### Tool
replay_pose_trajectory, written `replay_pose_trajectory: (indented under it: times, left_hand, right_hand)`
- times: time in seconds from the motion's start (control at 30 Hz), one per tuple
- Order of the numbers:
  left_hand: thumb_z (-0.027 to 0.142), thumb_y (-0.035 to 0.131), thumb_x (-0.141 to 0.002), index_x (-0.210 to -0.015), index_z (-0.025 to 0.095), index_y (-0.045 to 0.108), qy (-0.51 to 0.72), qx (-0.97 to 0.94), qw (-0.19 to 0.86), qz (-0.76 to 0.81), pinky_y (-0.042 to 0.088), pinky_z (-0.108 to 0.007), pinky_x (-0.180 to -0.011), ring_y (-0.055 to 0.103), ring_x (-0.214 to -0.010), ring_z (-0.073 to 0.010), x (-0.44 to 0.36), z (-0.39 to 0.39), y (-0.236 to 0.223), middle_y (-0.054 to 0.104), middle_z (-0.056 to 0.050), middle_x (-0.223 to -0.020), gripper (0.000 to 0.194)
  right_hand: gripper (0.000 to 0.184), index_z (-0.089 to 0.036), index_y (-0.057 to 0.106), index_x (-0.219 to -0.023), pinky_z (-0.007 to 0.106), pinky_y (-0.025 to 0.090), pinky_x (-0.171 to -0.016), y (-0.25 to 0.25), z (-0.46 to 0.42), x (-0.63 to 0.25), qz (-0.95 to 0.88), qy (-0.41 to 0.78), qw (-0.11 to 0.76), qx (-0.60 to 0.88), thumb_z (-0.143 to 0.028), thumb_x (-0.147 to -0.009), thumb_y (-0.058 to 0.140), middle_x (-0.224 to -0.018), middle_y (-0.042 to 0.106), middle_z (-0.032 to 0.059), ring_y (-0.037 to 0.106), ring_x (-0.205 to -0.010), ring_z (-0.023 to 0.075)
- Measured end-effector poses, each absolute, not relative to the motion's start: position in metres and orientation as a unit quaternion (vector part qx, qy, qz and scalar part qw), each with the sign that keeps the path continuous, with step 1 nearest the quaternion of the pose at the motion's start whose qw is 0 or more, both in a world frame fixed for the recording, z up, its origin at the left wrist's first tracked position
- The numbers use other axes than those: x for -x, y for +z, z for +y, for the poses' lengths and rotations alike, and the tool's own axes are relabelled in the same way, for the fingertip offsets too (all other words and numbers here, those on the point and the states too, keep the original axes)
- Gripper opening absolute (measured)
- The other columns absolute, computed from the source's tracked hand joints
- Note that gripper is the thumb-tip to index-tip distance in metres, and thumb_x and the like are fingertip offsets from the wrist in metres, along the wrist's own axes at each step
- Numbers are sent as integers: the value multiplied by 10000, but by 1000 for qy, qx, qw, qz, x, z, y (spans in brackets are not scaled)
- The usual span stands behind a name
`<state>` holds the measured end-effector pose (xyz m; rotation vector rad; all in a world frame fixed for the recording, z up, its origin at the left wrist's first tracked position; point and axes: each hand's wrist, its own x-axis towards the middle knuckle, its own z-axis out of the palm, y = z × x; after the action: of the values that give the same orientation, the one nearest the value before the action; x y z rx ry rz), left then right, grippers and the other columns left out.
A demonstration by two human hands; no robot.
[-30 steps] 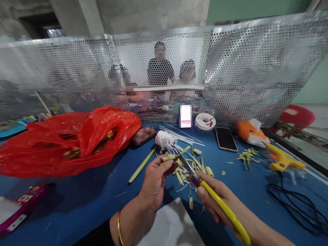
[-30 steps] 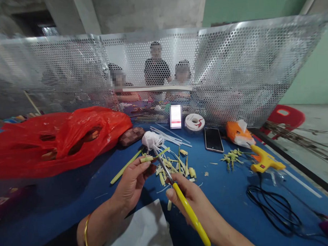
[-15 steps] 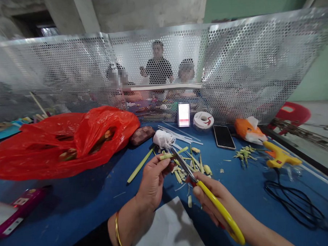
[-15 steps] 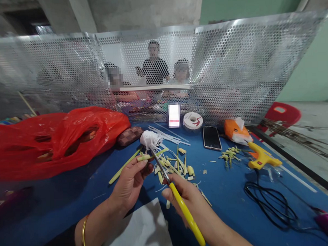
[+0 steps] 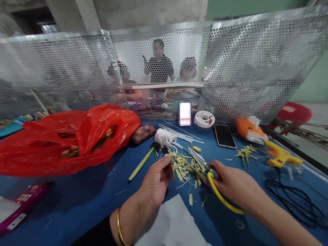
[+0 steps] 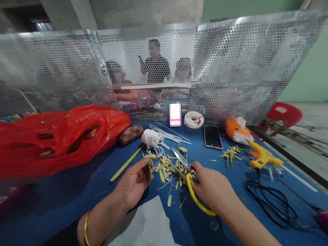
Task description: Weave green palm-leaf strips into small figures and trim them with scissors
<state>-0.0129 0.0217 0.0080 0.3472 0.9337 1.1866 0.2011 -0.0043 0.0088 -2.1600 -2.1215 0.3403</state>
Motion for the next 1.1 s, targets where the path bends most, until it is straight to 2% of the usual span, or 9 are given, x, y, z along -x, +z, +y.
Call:
replay_pose_trajectory:
  times: [0.13,0.27,0.33,0.5,0.6,0.8,0.97,1.03,1.1]
  left_hand:
    - [195,705,-763,-801,108,710,487,-130,745,437,433,-201,-533,557,-557,-85,9,19,6,658,-23,-674,96]
    - [219,731,-731,-825,135,703,457,-187,768,408,469,-249,-675,580,-668,-117,7,13,-4,681,-42,-800,129]
    - [258,756,-711,-825,157,701,441,-217,762,421,454,-252,-671,568,-677,-120,7,9,-7,675,-36,-806,161]
    - [217,816,-605,-714,180,678,422,-242,757,435,403,-226,-606,517,-623,-96,2,-1,-2,612,18,-694,180]
    - [229,818,-594,-697,173,687,401,-267,761,435,387,-225,-593,512,-616,-95,1,-1,0,600,18,-673,176]
    - [204,801,-610,-700,183,705,401,-277,757,435,391,-231,-597,530,-640,-106,1,1,-1,641,-4,-737,134]
    - [155,800,-608,-610,177,692,411,-300,764,396,410,-234,-582,531,-624,-115,-3,1,-6,627,-11,-672,111]
    - [202,784,-681,-689,180,708,404,-301,768,396,461,-262,-632,582,-690,-147,-4,1,-11,656,-35,-746,79]
    - [286,699,-807,-922,175,701,392,-301,773,398,517,-324,-742,625,-838,-191,-3,0,-14,674,-70,-957,159]
  right_hand:
    - [212,-202,617,-1007,294,272,-492,1,-4,-208,-726,53,-53,683,-287,-866,483,-795,733,111,698,-742,317]
    - [242,-209,639,-1017,309,346,-503,6,-13,-211,-739,14,-56,671,-321,-810,583,-779,724,100,698,-712,332]
    - [242,-216,645,-1020,312,397,-520,11,-16,-209,-746,7,7,666,-320,-805,609,-838,715,96,692,-702,299]
    - [89,-229,602,-953,248,482,-646,11,-18,-189,-761,126,353,530,-275,-905,543,-886,652,34,630,-726,156]
    - [86,-215,567,-832,235,460,-652,2,-19,-177,-754,127,413,495,-216,-913,539,-798,606,14,588,-711,142]
    - [118,-192,584,-834,245,443,-641,-6,-22,-171,-794,59,382,469,-171,-927,513,-805,620,32,583,-710,145]
    - [249,-162,650,-838,293,436,-650,-5,-25,-169,-855,-111,321,393,-106,-939,430,-810,682,70,596,-698,172]
    - [317,-150,665,-842,316,429,-648,-4,-25,-170,-883,-172,284,331,-90,-949,373,-803,694,83,588,-681,181]
    - [354,-139,673,-851,332,426,-647,-3,-25,-170,-901,-206,249,290,-89,-955,337,-806,698,91,583,-679,188]
